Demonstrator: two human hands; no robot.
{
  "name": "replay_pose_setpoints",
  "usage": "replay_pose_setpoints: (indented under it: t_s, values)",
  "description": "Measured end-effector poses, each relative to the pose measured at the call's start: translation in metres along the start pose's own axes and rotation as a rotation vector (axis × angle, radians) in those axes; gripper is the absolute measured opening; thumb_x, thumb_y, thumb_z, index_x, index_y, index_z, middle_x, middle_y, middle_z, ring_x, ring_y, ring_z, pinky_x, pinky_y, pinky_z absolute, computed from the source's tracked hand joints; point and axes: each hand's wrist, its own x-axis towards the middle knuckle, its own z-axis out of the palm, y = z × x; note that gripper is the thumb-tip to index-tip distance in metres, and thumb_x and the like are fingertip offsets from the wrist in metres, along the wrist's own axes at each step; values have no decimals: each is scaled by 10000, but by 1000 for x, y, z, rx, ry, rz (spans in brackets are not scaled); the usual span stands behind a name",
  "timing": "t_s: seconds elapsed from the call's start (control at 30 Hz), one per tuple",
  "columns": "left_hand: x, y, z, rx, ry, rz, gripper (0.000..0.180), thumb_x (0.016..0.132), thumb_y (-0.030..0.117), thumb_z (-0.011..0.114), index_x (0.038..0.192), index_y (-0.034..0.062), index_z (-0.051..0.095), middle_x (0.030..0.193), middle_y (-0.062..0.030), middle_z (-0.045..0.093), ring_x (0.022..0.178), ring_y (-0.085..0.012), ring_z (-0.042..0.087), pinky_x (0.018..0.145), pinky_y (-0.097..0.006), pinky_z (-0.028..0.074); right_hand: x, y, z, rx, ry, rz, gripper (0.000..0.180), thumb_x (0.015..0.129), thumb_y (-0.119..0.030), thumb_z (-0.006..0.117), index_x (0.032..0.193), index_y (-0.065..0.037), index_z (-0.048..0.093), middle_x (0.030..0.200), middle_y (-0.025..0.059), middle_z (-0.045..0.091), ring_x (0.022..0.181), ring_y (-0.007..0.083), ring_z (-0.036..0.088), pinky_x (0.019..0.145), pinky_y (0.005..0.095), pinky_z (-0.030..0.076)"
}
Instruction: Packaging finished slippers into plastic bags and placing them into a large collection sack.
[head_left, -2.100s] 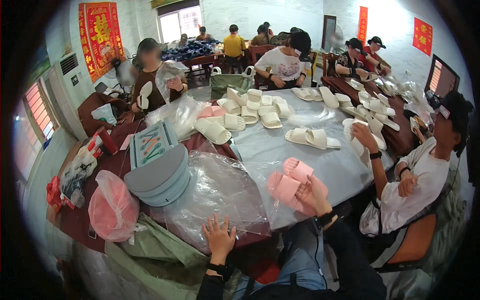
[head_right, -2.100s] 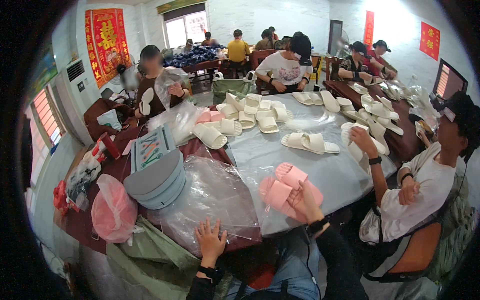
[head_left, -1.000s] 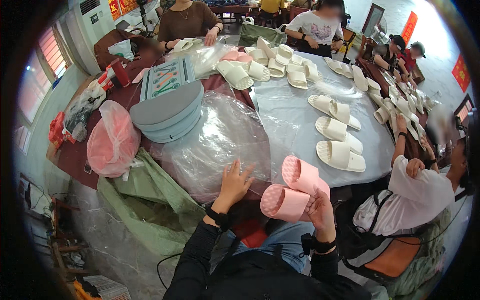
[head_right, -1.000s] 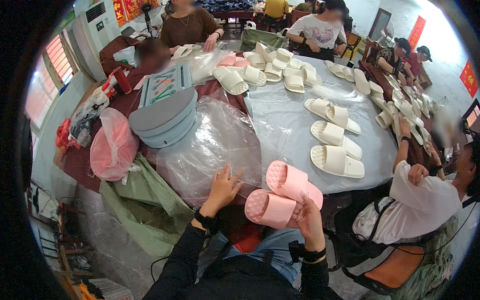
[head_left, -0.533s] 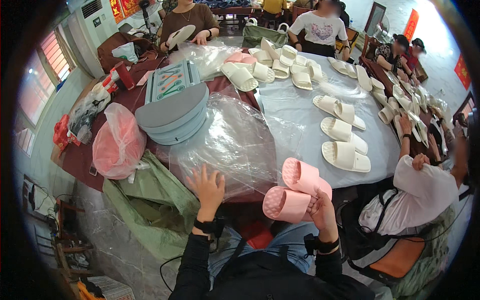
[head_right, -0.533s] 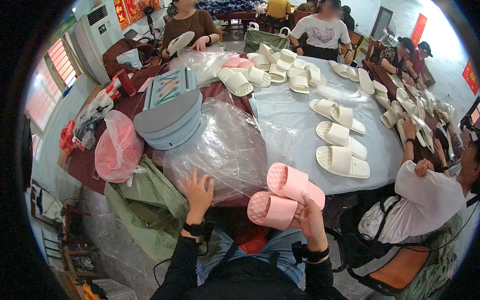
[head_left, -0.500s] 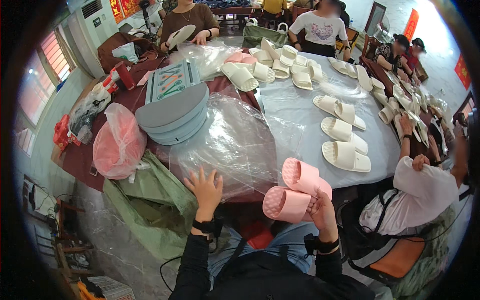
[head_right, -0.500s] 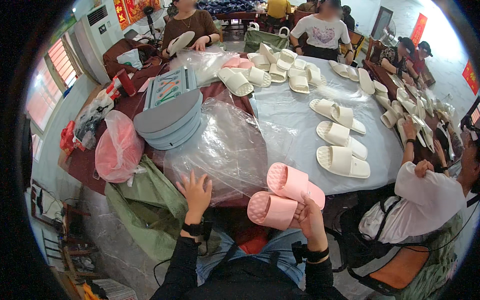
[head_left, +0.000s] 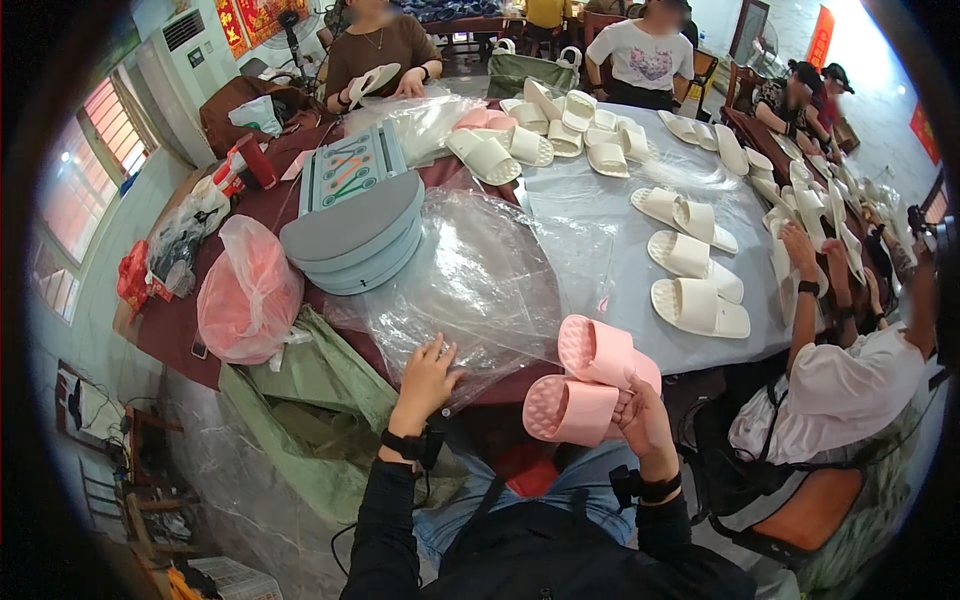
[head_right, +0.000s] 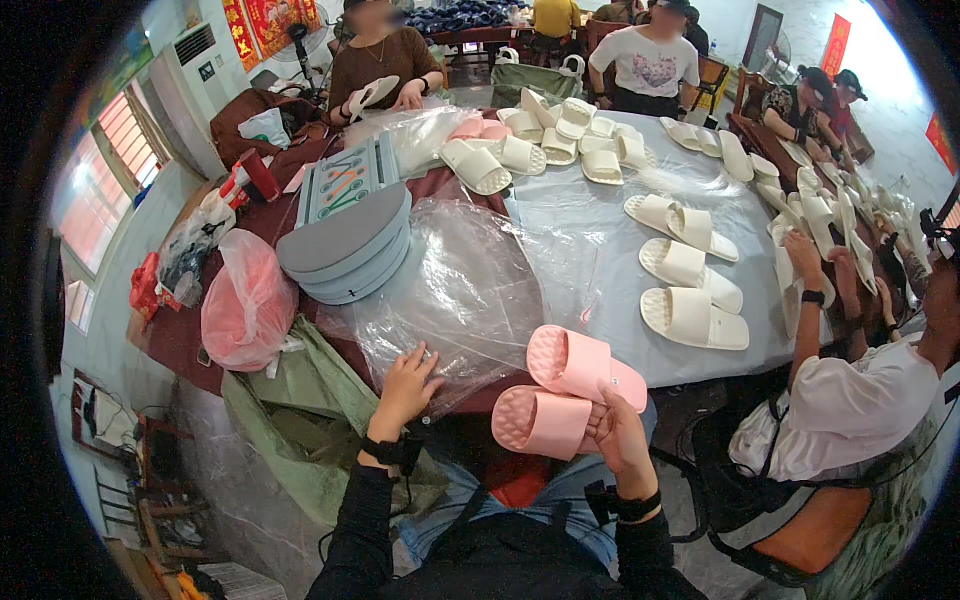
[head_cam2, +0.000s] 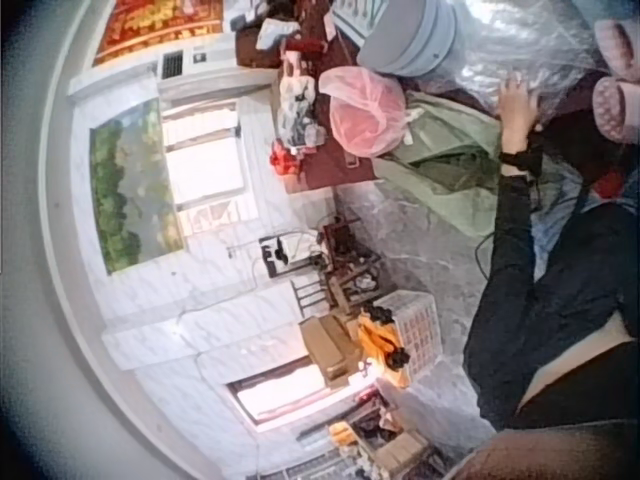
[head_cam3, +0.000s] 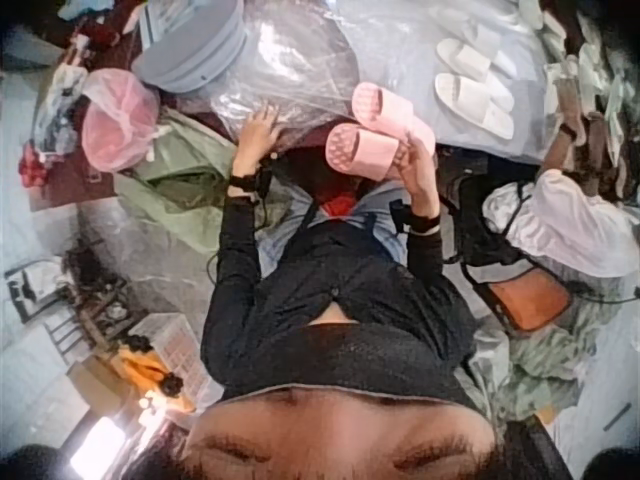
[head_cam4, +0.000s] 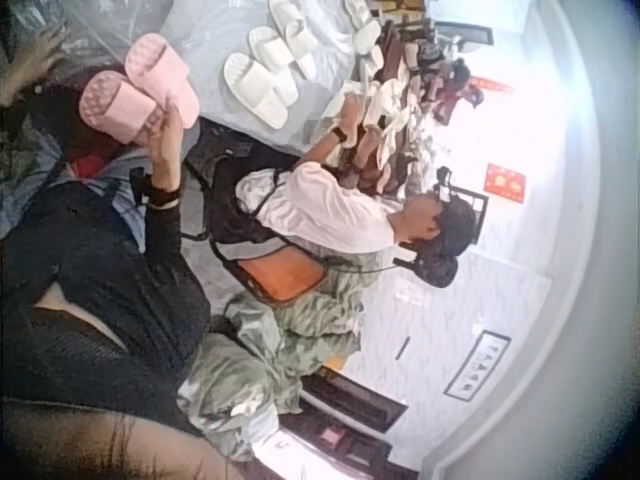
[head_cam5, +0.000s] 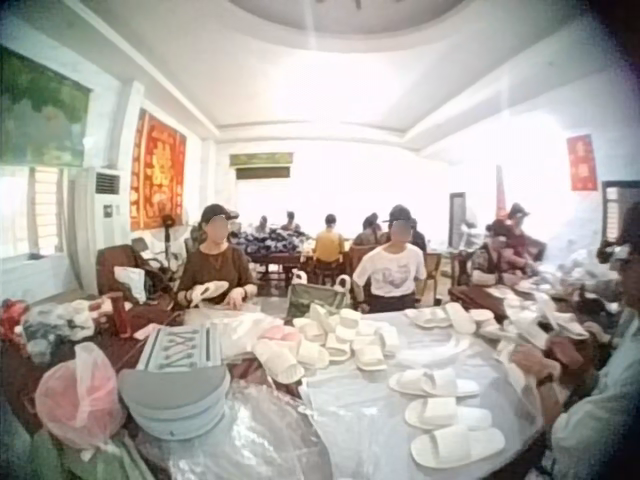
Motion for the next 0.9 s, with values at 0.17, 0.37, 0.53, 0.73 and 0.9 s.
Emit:
replay_pose_setpoints:
  t_s: [0.17, 0.37, 0.53, 0.73, 0.9]
  values:
    - [10, 3, 0, -30, 80, 11, 287, 859, 234, 576, 1089, 77, 645, 1236, -130, 552, 893, -319, 535, 812, -391, 451, -2, 4, -3, 8, -10, 23, 422, 956, -284, 415, 1219, 42, 470, 1108, 189, 623, 937, 239, 653, 817, 329, 510]
    - [32, 42, -17, -166, 69, -3, 221, 892, 221, 525, 1011, 92, 659, 1006, -109, 651, 754, -331, 549, 695, -400, 457, -11, 3, 4, -32, -46, 95, 404, 951, -282, 428, 1162, 53, 512, 1037, 185, 648, 869, 248, 665, 759, 342, 530]
    - [44, 78, -16, -246, 161, -47, 254, 922, 250, 499, 963, 60, 661, 825, -172, 634, 685, -373, 546, 605, -406, 444, -10, 13, 1, -140, 39, 123, 384, 943, -291, 458, 1087, 52, 554, 960, 179, 668, 775, 233, 671, 675, 325, 541]
    - [59, 79, 8, -954, 444, -459, 251, 913, 243, 580, 881, 5, 653, 788, -90, 679, 617, -153, 614, 576, -266, 460, -16, 9, 4, -139, 3, 193, 385, 939, -290, 464, 1079, 56, 561, 951, 187, 669, 761, 234, 673, 652, 324, 547]
    - [56, 68, 10, -1082, 336, -492, 273, 924, 251, 574, 884, -11, 638, 777, -69, 667, 663, -82, 596, 619, -239, 471, -19, 5, 7, -101, 31, 165, 395, 936, -292, 465, 1084, 62, 560, 956, 196, 669, 759, 238, 676, 663, 329, 550]
